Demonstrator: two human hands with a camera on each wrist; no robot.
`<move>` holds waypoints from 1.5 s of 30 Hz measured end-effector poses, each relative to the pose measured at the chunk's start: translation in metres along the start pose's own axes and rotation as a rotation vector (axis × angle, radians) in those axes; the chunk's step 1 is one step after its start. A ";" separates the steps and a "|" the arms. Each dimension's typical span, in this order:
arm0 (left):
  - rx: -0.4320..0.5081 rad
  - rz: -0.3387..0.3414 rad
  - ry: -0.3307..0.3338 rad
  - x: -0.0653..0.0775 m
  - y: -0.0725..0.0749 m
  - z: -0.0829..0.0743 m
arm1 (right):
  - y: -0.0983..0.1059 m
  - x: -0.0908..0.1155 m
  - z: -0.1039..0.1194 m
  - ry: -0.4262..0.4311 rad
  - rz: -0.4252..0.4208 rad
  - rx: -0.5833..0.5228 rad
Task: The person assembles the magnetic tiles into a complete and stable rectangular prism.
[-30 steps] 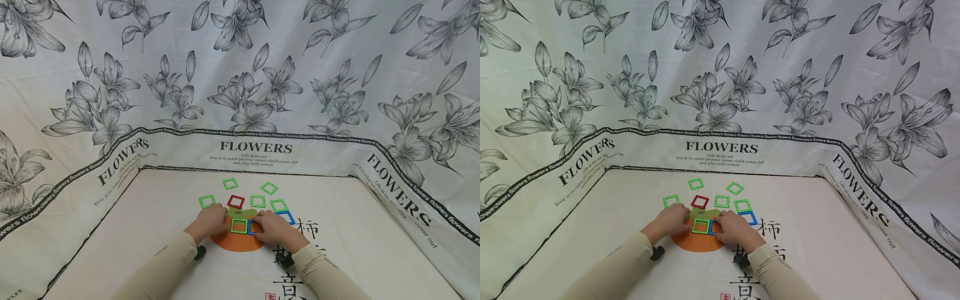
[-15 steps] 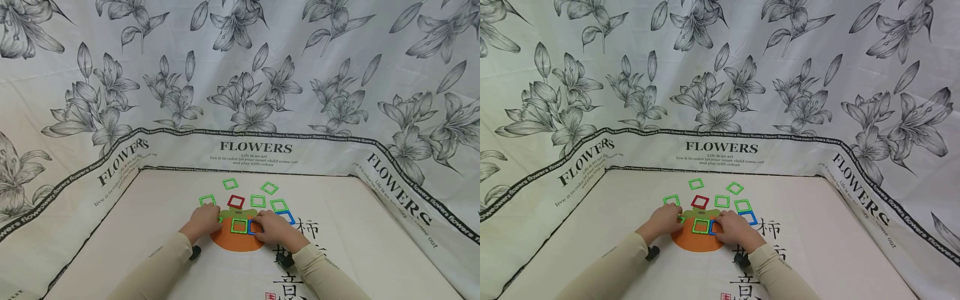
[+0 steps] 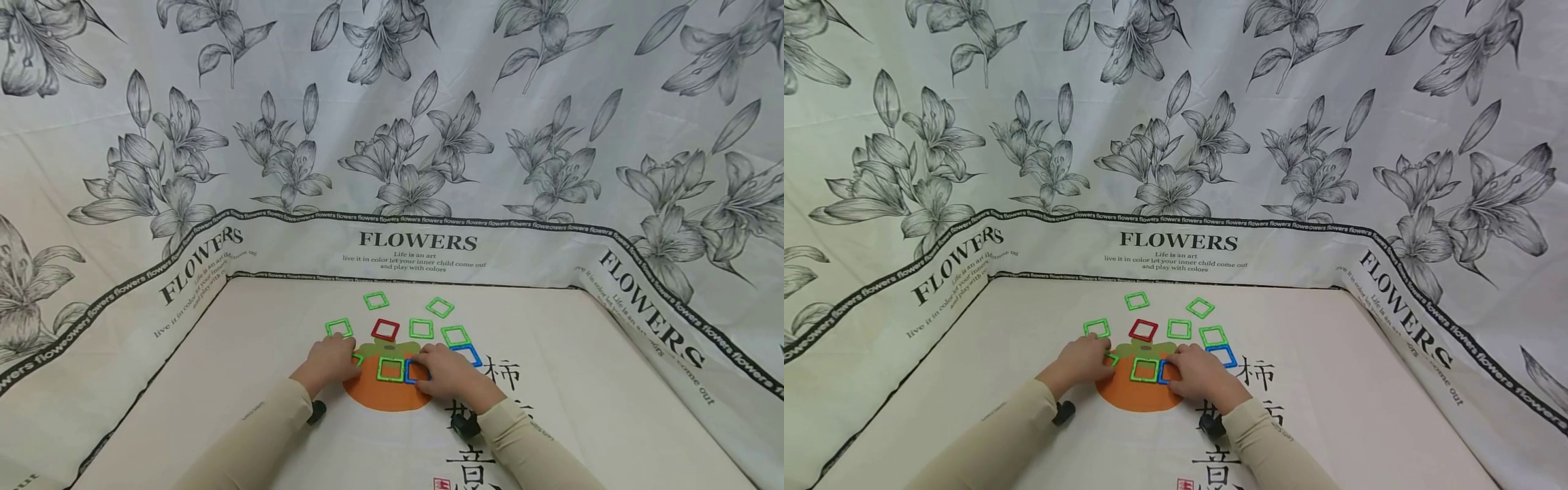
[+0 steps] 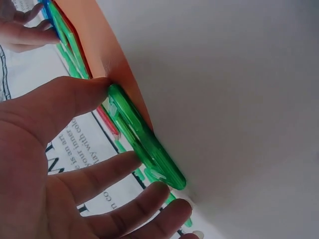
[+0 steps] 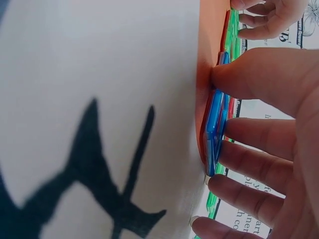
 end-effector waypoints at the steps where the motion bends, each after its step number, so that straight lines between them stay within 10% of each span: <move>1: -0.002 0.006 0.007 0.000 0.000 0.001 | 0.000 0.000 0.000 0.001 -0.002 0.001; 19: 0.146 0.065 0.098 -0.010 -0.002 0.014 | 0.003 0.002 -0.001 0.009 -0.016 -0.016; 45: 0.149 0.057 -0.032 -0.012 -0.005 0.001 | 0.003 0.004 -0.002 0.003 -0.015 -0.050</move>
Point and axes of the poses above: each hand's wrist, its own x-axis away from the middle knuckle, its own y-axis out of the back of the hand, z = x × y, the point moved 7 cm from there along -x, towards the middle knuckle, and after that the axes turned 13 degrees about x, right-handed, at the moved point
